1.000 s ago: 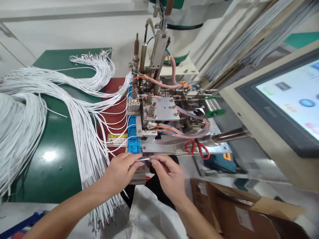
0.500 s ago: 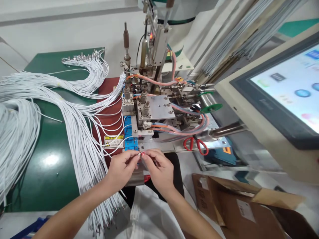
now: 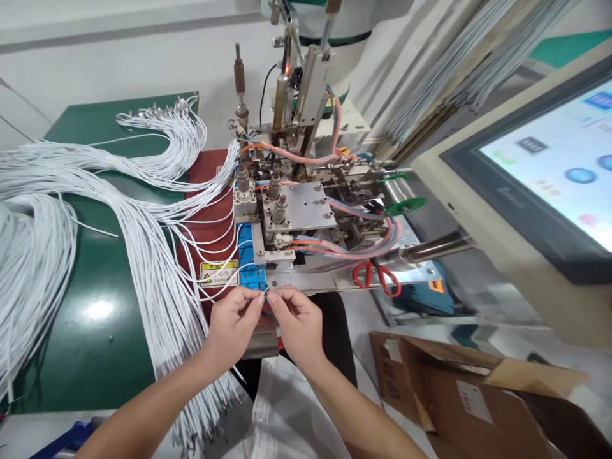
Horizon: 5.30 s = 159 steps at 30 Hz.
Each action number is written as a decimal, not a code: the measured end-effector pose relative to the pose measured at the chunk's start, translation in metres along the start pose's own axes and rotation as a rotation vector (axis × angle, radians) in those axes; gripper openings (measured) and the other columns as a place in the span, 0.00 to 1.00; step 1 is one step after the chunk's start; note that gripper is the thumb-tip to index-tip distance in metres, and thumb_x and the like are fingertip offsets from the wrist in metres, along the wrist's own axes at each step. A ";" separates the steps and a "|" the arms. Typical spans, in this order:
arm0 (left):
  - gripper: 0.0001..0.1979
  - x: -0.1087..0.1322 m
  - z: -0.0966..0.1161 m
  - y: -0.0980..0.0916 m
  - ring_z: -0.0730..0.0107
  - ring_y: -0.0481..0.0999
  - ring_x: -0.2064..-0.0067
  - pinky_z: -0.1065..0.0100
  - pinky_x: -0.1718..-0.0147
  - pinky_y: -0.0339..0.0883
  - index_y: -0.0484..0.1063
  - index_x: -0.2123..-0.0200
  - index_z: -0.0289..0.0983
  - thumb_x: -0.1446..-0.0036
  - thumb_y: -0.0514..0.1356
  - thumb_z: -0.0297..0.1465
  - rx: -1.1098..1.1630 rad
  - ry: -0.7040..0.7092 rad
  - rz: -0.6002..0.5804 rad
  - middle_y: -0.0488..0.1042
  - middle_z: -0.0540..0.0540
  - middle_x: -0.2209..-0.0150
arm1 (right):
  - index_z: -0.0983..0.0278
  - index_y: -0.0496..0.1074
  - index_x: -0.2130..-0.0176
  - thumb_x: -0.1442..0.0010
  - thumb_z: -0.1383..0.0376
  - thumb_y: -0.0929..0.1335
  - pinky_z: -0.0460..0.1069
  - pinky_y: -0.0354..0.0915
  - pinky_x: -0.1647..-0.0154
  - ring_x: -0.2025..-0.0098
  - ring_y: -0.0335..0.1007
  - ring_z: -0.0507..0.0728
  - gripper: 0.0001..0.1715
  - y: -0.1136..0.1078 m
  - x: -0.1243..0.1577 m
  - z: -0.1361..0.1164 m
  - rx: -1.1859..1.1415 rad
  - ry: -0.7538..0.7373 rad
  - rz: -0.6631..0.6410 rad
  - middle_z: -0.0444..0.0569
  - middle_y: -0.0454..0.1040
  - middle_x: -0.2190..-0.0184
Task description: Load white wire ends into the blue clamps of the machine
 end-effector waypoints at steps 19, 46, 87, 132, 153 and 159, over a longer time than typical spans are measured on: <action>0.06 0.000 0.014 -0.009 0.76 0.67 0.77 0.75 0.77 0.61 0.70 0.71 0.38 0.47 0.54 0.30 -0.358 0.090 -0.135 0.70 0.53 0.79 | 0.64 0.67 0.78 0.48 0.69 0.64 0.45 0.59 0.75 0.76 0.61 0.50 0.09 0.005 -0.013 -0.023 0.320 -0.200 -0.318 0.44 0.65 0.79; 0.13 -0.012 0.011 -0.015 0.73 0.71 0.73 0.72 0.72 0.64 0.66 0.55 0.40 0.46 0.55 0.30 -0.469 0.089 -0.160 0.73 0.51 0.70 | 0.62 0.68 0.74 0.45 0.68 0.62 0.50 0.62 0.67 0.71 0.65 0.54 0.07 -0.006 -0.010 0.000 0.561 -0.351 -0.106 0.48 0.69 0.76; 0.16 0.009 0.018 -0.008 0.57 0.69 0.56 0.57 0.58 0.65 0.66 0.53 0.30 0.44 0.48 0.20 -1.275 0.624 -0.149 0.72 0.38 0.56 | 0.64 0.62 0.78 0.41 0.54 0.58 0.45 0.56 0.74 0.77 0.58 0.51 0.21 -0.015 -0.037 0.046 0.315 -0.018 -0.026 0.41 0.61 0.82; 0.10 0.007 0.016 0.000 0.72 0.73 0.70 0.72 0.68 0.67 0.75 0.69 0.36 0.44 0.55 0.31 -0.279 0.107 -0.183 0.75 0.49 0.73 | 0.63 0.69 0.73 0.45 0.68 0.64 0.47 0.62 0.70 0.71 0.65 0.52 0.07 -0.008 0.002 -0.014 0.165 -0.184 -0.232 0.45 0.68 0.74; 0.07 0.009 0.003 -0.003 0.71 0.74 0.70 0.71 0.69 0.70 0.75 0.70 0.35 0.47 0.57 0.30 -0.203 0.152 0.106 0.75 0.47 0.71 | 0.64 0.68 0.76 0.47 0.67 0.66 0.46 0.63 0.72 0.74 0.64 0.51 0.07 -0.004 0.008 -0.004 0.121 -0.042 0.043 0.45 0.68 0.77; 0.06 0.012 0.007 -0.002 0.73 0.72 0.70 0.72 0.69 0.69 0.73 0.70 0.35 0.47 0.56 0.29 -0.222 0.189 0.143 0.73 0.48 0.72 | 0.63 0.69 0.75 0.48 0.68 0.65 0.48 0.65 0.69 0.72 0.66 0.52 0.05 -0.003 0.007 -0.003 0.097 -0.100 0.039 0.46 0.68 0.76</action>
Point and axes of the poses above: each hand's wrist, its own x-axis away from the middle knuckle, its own y-axis out of the palm, z = x × y, the point moved 6 cm from there along -x, towards the middle knuckle
